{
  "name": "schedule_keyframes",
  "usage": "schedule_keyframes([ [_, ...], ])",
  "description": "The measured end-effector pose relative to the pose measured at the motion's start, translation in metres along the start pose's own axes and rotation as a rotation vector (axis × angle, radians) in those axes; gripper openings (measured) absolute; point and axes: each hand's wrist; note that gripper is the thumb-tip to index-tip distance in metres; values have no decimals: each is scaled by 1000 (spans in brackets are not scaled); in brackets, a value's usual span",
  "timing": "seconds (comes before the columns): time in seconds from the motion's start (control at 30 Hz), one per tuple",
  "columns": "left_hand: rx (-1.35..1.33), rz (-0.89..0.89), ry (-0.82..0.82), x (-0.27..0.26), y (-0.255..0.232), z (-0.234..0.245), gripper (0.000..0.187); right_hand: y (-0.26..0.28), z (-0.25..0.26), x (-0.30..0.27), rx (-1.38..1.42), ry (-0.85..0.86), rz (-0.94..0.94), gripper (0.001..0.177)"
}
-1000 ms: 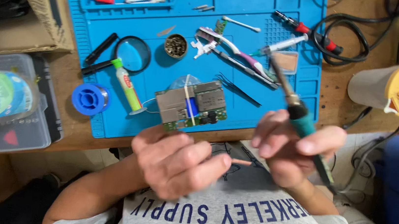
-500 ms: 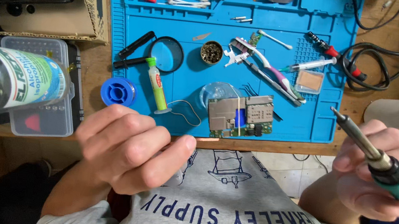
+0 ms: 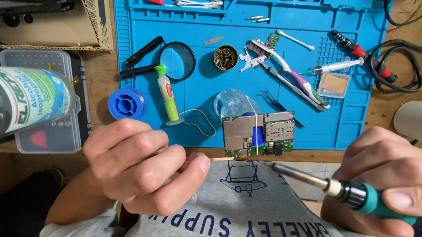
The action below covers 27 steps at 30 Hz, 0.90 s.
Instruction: The person uses a soldering iron to work on a small circuit board held in their left hand. They then reach up to a shelf to retrieve a small copper wire, which they proceed to solder onto the circuit board using the soldering iron and solder wire.
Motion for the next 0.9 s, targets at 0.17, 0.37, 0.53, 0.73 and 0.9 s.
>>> schedule_keyframes([
  [0.17, 1, 20, 21, 1, 0, -1, 6, -3, 0, 13, 21, 129, 25, 46],
  [0.37, 7, 1, 10, 1, 2, -4, 6, 2, 4, 22, 15, 307, -25, 27],
  [0.53, 18, 0, -9, 2, 1, -3, 7, 2, 3, 24, 28, 354, -35, 19],
  [0.73, 13, 4, -18, 1, 1, -6, 7, 2, 6, 22, 21, 387, -18, 19],
  [0.9, 19, 11, 21, 2, -1, -3, 6, 7, -2, 18, -15, 274, -72, 22],
])
Point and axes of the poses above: each hand's wrist, its own x-axis towards the middle knuckle, its own z-axis out of the back of the hand, y = z × x, and after that the axes turned 8 degrees about -y, right-handed
